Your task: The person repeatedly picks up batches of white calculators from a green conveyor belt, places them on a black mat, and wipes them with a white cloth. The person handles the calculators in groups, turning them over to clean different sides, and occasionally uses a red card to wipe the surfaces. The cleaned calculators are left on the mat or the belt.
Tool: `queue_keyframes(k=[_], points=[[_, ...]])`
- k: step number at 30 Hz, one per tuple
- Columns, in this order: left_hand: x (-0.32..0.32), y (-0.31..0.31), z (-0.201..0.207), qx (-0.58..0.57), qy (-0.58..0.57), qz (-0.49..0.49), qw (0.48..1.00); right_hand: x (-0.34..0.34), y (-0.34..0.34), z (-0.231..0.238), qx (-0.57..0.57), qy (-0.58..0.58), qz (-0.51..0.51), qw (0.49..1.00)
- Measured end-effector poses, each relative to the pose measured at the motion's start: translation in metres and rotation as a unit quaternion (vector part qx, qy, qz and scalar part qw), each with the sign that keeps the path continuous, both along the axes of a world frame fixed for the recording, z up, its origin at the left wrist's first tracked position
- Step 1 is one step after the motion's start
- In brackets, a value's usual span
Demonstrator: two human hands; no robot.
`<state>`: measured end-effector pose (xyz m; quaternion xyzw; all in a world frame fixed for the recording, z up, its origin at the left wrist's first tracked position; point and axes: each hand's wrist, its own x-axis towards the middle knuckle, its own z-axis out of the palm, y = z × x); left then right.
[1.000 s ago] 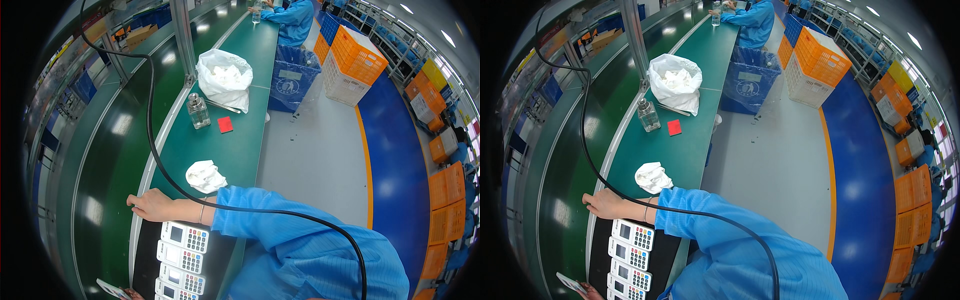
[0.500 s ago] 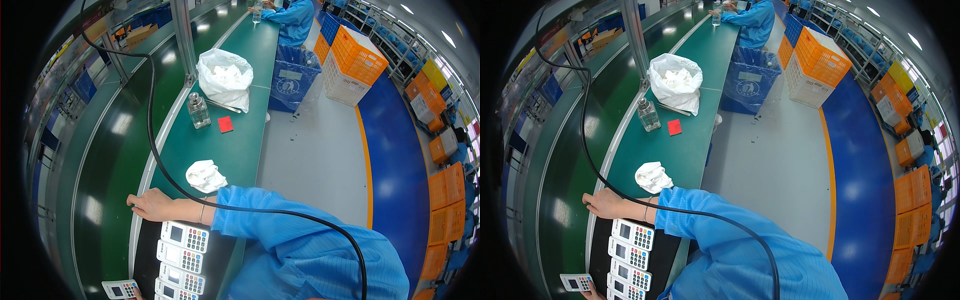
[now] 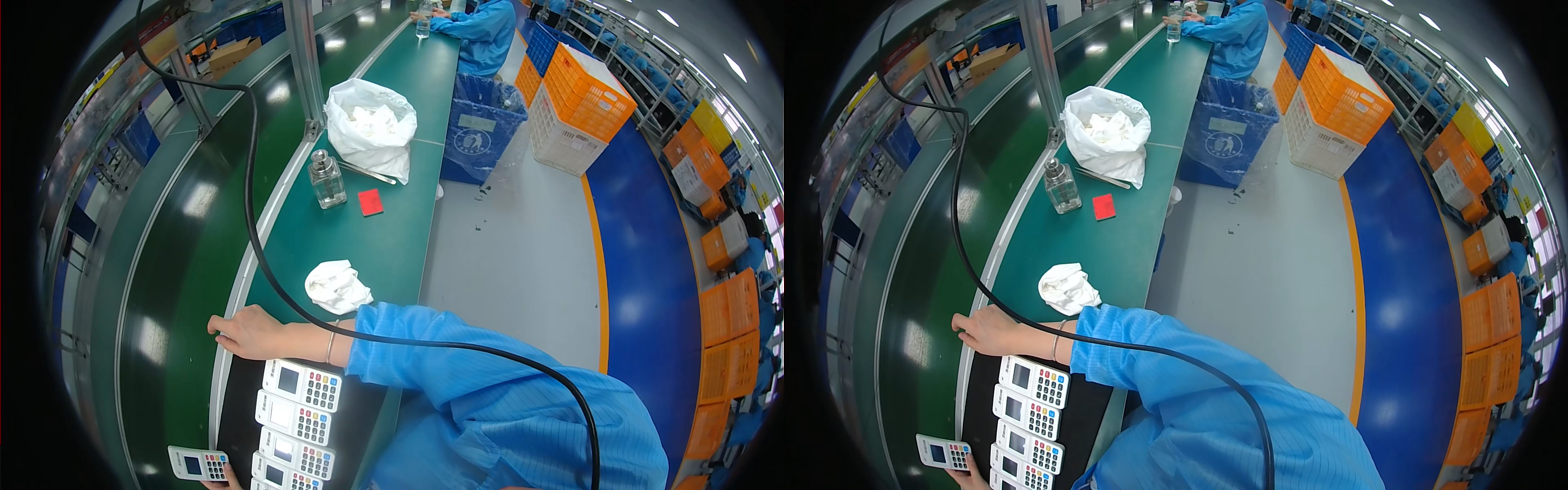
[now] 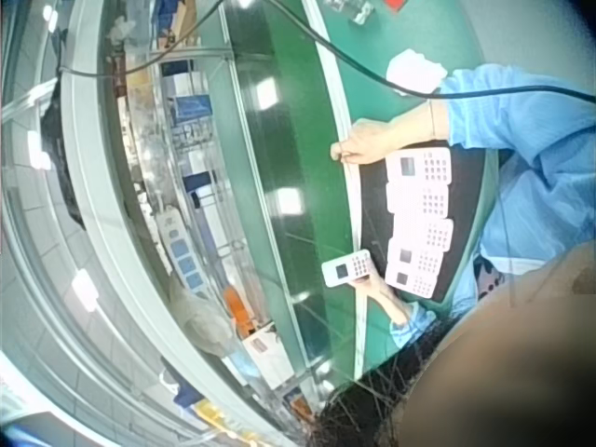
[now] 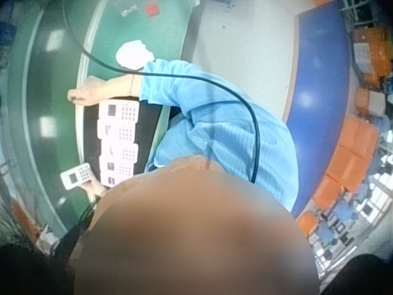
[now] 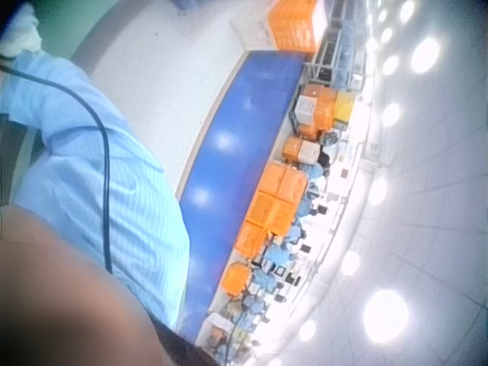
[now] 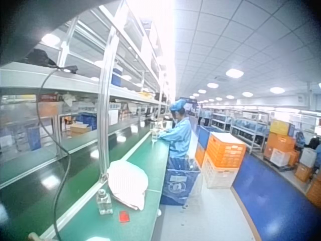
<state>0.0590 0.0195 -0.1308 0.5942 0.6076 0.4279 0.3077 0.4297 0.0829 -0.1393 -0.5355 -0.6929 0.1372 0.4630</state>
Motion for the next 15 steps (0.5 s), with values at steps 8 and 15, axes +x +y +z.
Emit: queue_keyframes(k=[8,15], points=[[-0.003,0.001,0.001,0.005,0.111,0.007,0.994,0.0,0.0,0.001,-0.011,0.0,0.003,1.0],[0.008,-0.004,0.013,-0.053,0.084,0.007,0.995,0.0,-0.001,0.0,-0.007,-0.001,-0.003,1.0]])
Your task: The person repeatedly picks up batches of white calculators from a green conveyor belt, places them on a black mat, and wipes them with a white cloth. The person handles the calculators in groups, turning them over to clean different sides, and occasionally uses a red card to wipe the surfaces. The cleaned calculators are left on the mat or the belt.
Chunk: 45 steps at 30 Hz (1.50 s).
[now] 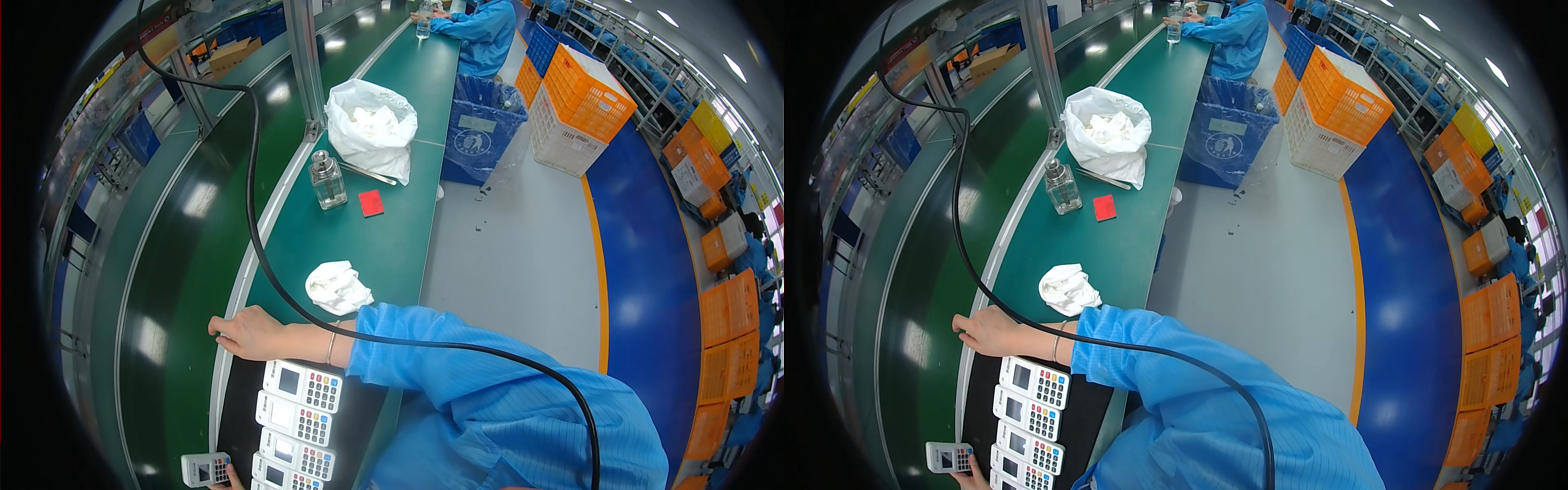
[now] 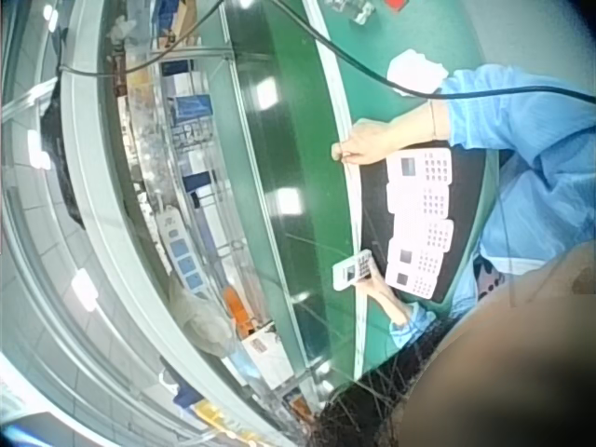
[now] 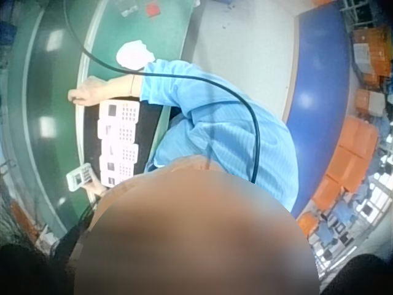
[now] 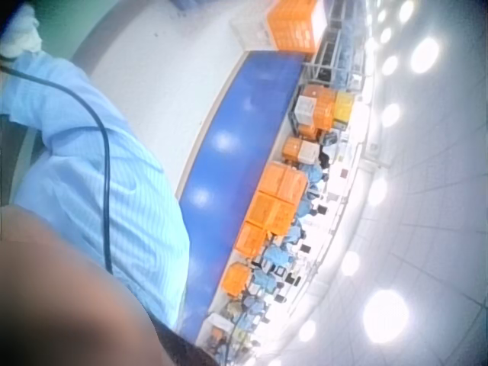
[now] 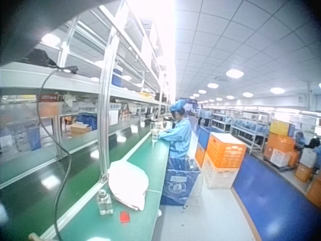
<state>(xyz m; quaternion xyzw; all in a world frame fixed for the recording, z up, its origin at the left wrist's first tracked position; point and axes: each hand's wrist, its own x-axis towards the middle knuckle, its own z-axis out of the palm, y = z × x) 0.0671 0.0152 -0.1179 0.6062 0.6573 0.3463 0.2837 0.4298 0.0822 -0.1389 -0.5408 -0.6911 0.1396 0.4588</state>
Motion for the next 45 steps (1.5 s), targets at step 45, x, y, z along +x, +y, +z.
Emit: queue_keyframes(k=[45], points=[[-0.009,0.0,-0.004,-0.027,0.02,-0.005,0.999,-0.001,0.001,-0.002,0.01,-0.001,-0.001,1.0]])
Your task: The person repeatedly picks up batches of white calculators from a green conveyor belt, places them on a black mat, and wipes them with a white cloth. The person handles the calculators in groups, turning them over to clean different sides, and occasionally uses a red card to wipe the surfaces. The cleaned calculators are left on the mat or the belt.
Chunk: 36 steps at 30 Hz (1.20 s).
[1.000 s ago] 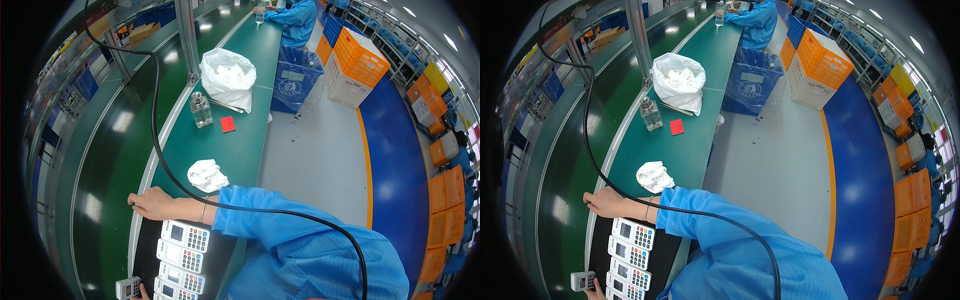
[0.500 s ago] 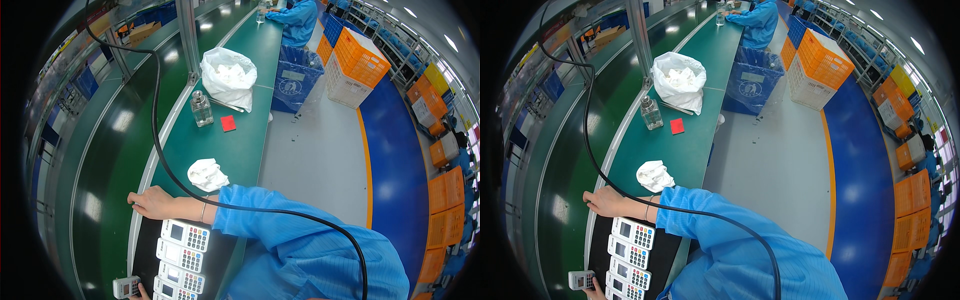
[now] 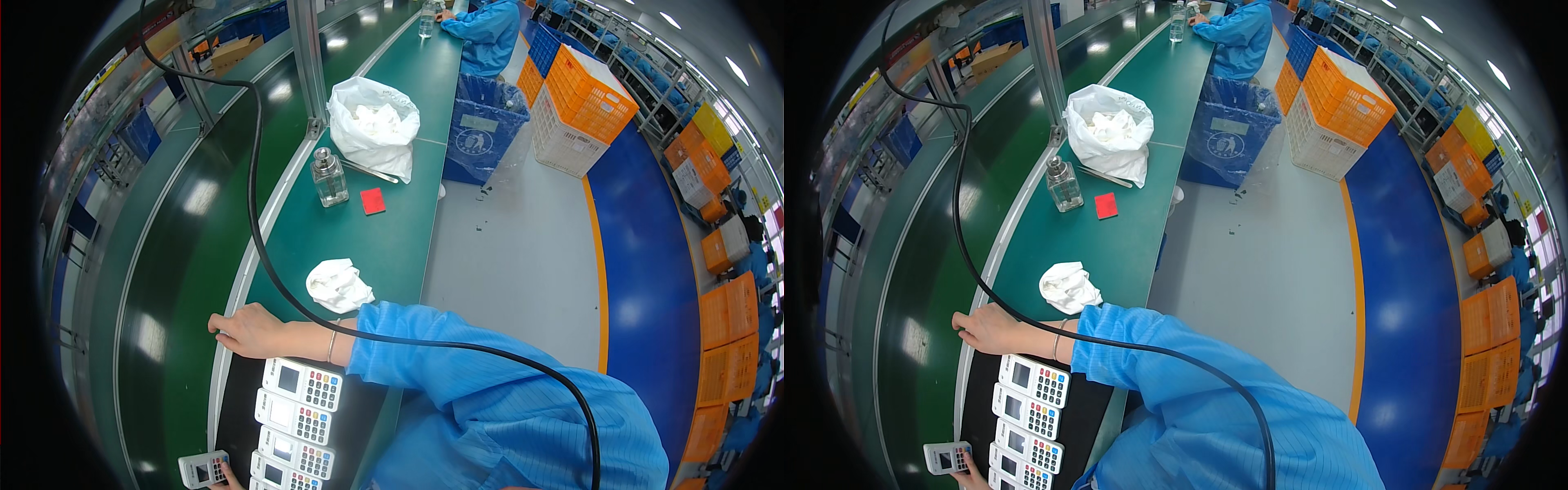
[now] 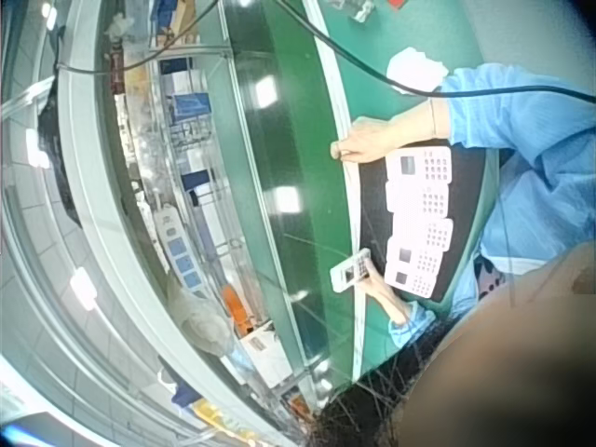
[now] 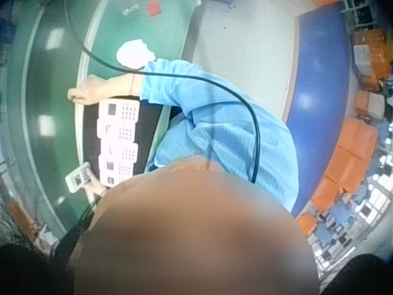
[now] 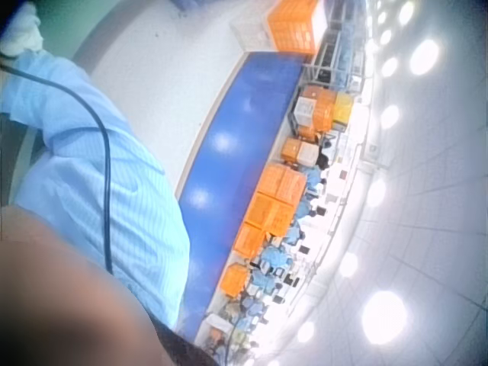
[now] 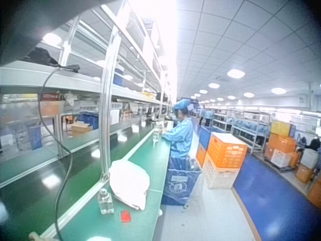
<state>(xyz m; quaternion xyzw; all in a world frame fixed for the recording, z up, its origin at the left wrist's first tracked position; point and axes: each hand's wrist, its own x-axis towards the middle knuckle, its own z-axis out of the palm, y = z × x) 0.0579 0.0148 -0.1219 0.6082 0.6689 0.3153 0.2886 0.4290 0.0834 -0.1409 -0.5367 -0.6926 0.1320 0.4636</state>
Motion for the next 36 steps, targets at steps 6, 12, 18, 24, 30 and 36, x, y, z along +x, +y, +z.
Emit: queue_keyframes(k=[6,12,18,24,30,36], points=[[0.008,-0.001,-0.002,0.077,-0.023,0.013,0.997,0.0,0.0,0.001,-0.005,-0.006,-0.002,1.0],[-0.018,0.009,-0.008,-0.01,0.039,-0.021,0.999,-0.001,0.0,0.0,0.0,0.001,0.0,1.0],[-0.006,0.008,-0.003,0.033,-0.01,-0.014,0.999,0.0,0.0,0.0,0.0,0.006,0.0,1.0],[-0.004,0.006,-0.002,0.046,-0.026,-0.009,0.999,0.0,0.0,0.0,0.008,0.003,-0.001,1.0],[0.0,0.004,-0.002,0.059,-0.045,-0.005,0.997,0.0,0.0,0.0,0.004,0.002,0.002,1.0],[0.009,-0.002,0.003,0.059,-0.067,0.008,0.996,0.0,0.0,-0.001,0.013,0.007,0.0,1.0]])
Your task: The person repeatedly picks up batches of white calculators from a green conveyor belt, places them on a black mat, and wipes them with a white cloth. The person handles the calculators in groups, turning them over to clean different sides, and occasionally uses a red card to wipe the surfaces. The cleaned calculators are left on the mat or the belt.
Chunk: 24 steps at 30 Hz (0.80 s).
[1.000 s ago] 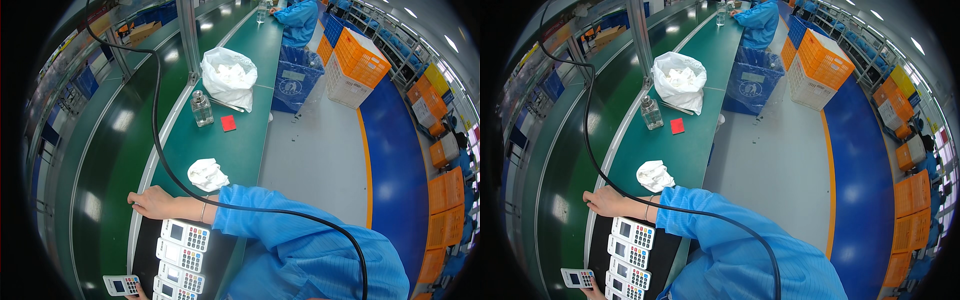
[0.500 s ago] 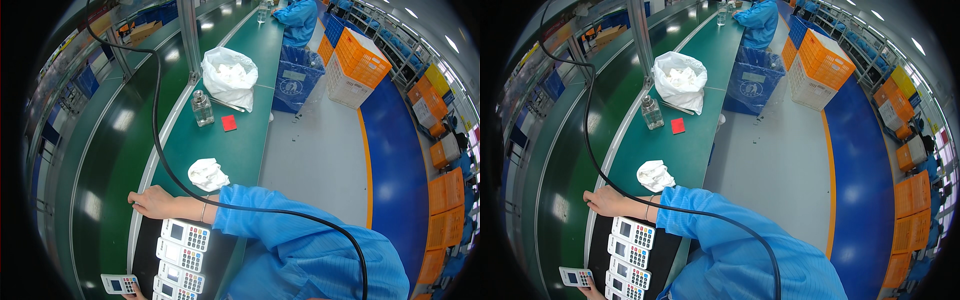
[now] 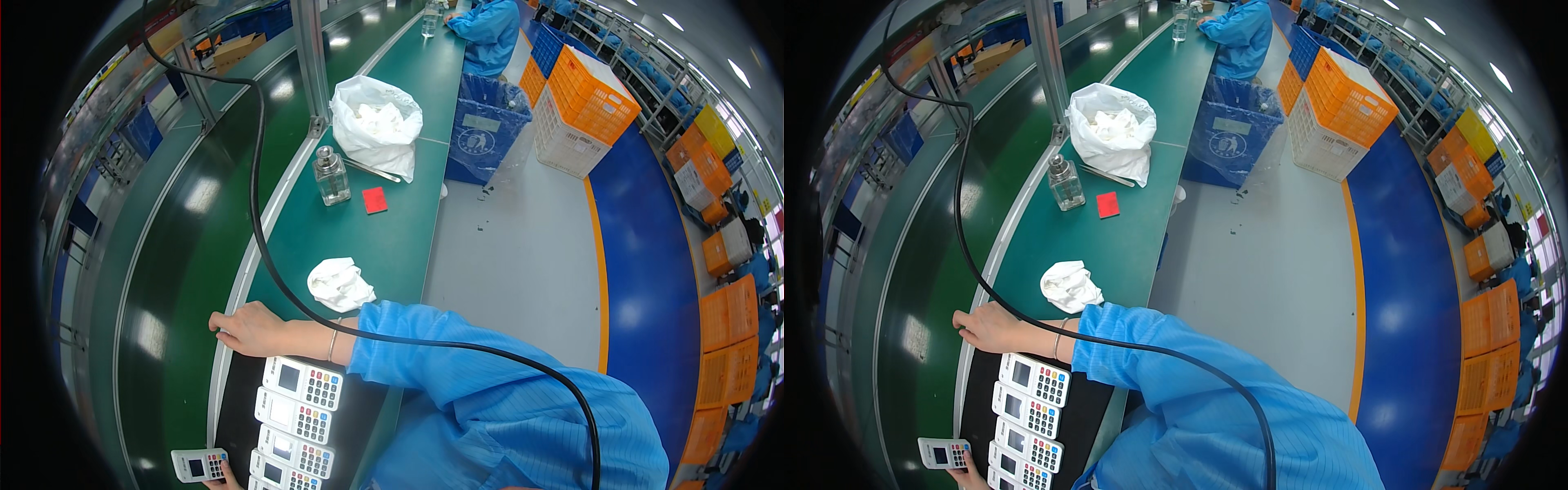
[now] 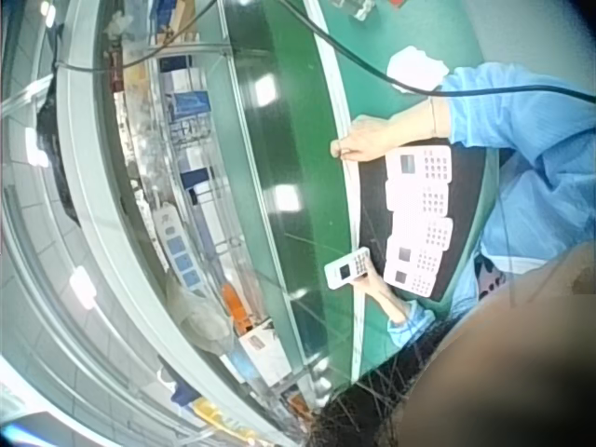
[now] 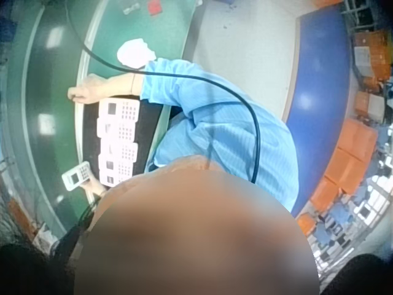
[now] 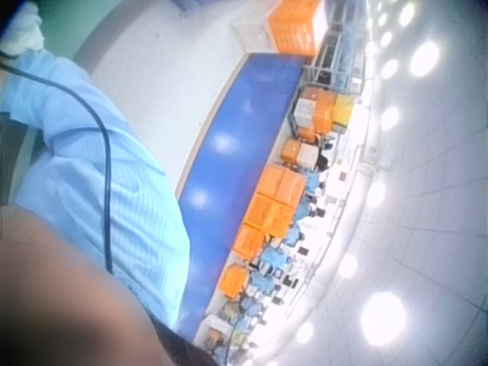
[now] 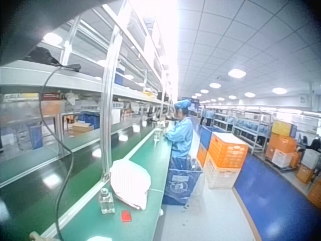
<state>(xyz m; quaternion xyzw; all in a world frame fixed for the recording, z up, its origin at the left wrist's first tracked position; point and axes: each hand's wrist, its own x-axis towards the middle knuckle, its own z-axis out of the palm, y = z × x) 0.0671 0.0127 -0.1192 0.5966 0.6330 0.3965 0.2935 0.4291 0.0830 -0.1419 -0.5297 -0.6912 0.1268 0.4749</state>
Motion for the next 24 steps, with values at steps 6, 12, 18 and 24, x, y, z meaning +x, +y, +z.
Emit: queue_keyframes(k=[6,12,18,24], points=[[-0.002,0.001,0.0,0.0,0.0,0.0,1.0,0.0,0.0,0.001,-0.012,0.004,0.003,1.0],[-0.009,0.006,-0.006,0.008,-0.008,0.001,1.0,0.0,0.0,0.001,-0.006,0.003,0.003,1.0],[-0.008,0.008,-0.009,0.02,-0.024,-0.01,0.999,0.0,0.0,0.0,-0.003,0.001,0.002,1.0],[-0.006,0.007,-0.006,0.014,-0.04,-0.017,0.999,0.0,0.0,0.0,-0.002,-0.006,0.0,1.0]])
